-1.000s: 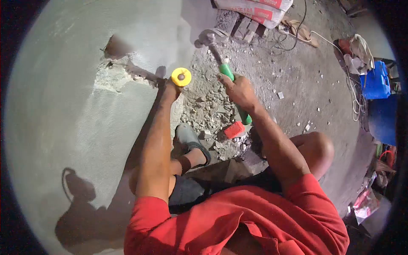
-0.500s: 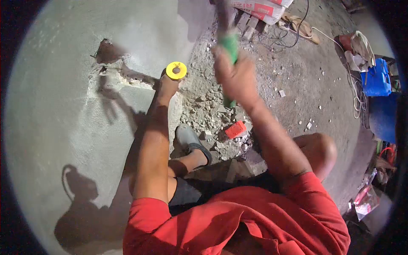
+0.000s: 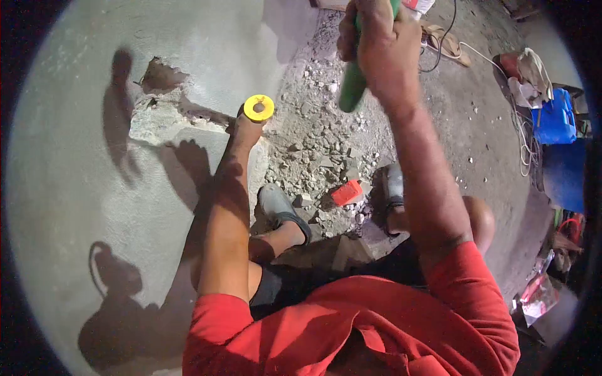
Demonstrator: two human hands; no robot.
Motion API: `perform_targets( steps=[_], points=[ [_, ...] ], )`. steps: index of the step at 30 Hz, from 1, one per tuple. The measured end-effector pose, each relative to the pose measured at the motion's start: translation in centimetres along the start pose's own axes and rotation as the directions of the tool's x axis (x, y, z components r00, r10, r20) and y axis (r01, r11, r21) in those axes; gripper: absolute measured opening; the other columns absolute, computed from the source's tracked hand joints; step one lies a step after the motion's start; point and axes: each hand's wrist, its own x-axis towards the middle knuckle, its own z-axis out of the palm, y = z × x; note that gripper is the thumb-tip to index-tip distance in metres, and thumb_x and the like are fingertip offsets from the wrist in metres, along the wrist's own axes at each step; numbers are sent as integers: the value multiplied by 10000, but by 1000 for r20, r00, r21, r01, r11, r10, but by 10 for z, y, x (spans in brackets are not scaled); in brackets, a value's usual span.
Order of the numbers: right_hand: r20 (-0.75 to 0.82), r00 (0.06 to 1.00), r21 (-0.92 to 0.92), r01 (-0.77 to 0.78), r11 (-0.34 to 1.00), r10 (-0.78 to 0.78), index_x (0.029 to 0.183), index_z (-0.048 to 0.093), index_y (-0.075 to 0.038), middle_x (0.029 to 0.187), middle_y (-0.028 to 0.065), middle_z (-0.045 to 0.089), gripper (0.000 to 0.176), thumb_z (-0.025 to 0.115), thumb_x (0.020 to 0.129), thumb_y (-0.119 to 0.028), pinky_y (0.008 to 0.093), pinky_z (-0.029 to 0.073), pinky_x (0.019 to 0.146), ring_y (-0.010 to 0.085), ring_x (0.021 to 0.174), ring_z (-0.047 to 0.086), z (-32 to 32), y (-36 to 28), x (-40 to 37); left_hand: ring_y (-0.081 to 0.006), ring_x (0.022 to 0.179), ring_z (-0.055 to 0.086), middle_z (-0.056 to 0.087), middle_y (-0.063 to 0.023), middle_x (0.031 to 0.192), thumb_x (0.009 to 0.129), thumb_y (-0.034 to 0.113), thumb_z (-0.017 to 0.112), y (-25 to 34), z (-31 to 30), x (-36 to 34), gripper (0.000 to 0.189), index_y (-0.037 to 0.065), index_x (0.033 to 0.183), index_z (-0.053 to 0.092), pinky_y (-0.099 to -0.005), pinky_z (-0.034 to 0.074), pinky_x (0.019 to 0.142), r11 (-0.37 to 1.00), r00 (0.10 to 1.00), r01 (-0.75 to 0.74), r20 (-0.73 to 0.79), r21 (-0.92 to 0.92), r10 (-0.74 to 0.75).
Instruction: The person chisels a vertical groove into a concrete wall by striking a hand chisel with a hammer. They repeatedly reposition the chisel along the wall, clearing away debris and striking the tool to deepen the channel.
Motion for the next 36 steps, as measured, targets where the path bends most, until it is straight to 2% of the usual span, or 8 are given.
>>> perform_targets(
  steps=[3,5,8,16,19,22,32,36],
  points=[
    [-7,986,-426,149,892,-168,895,600,7,771,255,648,372,541,924,-359,508,504,674,475,718,626,41,133,-87,-298,1062,640,663,-179,1136,783,223,785,3,-4,-3,513,65,1226,580,-387,500,877,998,999,8,-48,-58,-11],
    [470,711,-598,-179,781,523,957,663,34,852,311,649,534,546,911,-485,511,501,765,495,821,639,33,214,-133,-307,1048,645,667,-175,1125,792,226,775,-17,12,6,497,79,1226,584,-390,502,868,996,998,68,9,-61,-67],
    [333,688,-616,-358,702,644,924,671,49,827,315,646,597,548,902,-534,503,502,764,470,828,652,20,182,-114,-328,957,674,696,-152,1040,814,226,745,-12,15,-6,435,110,1209,605,-396,515,822,979,972,-199,-120,37,202],
    [55,995,-73,-79,994,83,777,585,12,544,65,559,482,559,924,-446,334,465,501,157,498,580,4,22,9,-288,1046,648,669,-154,1140,764,193,793,2,1,2,505,59,1209,597,-375,508,885,1000,1000,21,23,-13,-20],
    [-145,965,-239,180,954,-218,896,605,5,699,205,642,310,564,924,-301,425,511,641,343,670,665,47,88,-50,-297,1079,631,651,-160,1172,764,183,794,3,-3,-8,524,50,1224,582,-372,495,919,997,997,49,61,-54,-46],
    [424,658,-731,-157,665,622,990,670,4,881,274,668,527,603,872,-505,512,502,798,431,865,664,35,213,-129,-309,1065,638,654,-162,1169,782,194,779,-20,14,2,486,55,1208,591,-384,505,899,969,990,-141,-47,-201,135],
    [150,984,-300,141,943,-99,735,603,-12,552,44,551,483,530,940,-443,293,453,497,131,517,560,-1,25,5,-304,977,668,689,-166,1047,783,258,780,-23,23,1,434,32,1122,629,-405,519,820,999,1000,0,1,43,0],
    [-91,986,-278,112,954,-142,782,612,-3,629,127,636,452,479,965,-394,380,515,554,291,551,636,41,80,-41,-315,957,675,705,-127,1016,799,212,763,-13,13,-1,408,71,1155,623,-406,524,815,996,996,83,20,19,-83]
  ],
)
